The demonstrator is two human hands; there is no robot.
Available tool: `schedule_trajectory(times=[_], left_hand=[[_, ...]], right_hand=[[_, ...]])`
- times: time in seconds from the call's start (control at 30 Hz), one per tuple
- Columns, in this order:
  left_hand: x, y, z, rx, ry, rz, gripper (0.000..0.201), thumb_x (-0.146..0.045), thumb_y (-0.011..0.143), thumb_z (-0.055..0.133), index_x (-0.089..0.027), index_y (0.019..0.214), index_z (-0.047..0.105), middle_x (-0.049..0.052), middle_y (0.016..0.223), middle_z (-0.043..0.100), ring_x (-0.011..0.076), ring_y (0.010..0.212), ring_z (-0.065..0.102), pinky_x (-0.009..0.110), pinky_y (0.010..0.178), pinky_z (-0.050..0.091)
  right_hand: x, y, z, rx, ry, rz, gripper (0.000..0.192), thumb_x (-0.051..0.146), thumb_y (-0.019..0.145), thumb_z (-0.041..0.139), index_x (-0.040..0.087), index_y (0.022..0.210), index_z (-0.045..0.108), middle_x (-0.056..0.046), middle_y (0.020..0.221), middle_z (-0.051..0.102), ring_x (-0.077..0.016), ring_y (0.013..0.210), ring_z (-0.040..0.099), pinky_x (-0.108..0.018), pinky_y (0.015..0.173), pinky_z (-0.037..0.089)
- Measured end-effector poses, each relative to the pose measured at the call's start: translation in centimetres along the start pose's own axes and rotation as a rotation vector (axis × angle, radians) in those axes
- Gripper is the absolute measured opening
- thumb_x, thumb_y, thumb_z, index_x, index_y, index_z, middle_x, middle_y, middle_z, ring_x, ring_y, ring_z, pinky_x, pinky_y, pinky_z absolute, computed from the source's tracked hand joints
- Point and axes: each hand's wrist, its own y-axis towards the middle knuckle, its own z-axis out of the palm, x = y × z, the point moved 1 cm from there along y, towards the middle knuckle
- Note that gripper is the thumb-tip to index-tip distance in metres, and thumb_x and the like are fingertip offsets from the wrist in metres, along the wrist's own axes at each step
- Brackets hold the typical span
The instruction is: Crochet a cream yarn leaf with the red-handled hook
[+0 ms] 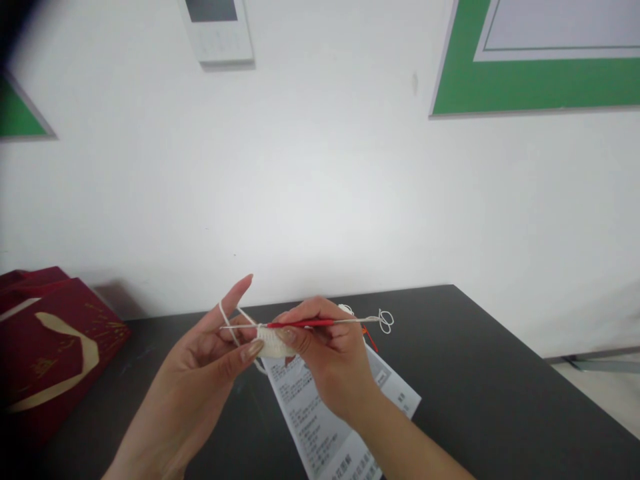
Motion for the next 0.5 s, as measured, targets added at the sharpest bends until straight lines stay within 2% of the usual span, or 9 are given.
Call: schedule_trajectory(times=[0.5], left_hand=[[0.0, -0.8, 1.3, -0.081, 0.053, 0.067, 0.069, -0.014, 0.070, 0.077, -0.034, 0.131, 0.054, -0.004, 0.072, 0.061, 0.0082, 0.069, 0.059, 0.017, 0.066, 0.047]], right_hand=[[0.3, 0.1, 0.3, 0.053, 0.005, -0.022, 0.009, 0.014, 0.077, 0.074, 0.023, 0.079, 0.073, 0.003, 0.073, 0.071, -0.0070, 0.061, 0.062, -0.017, 0.055, 0.051]])
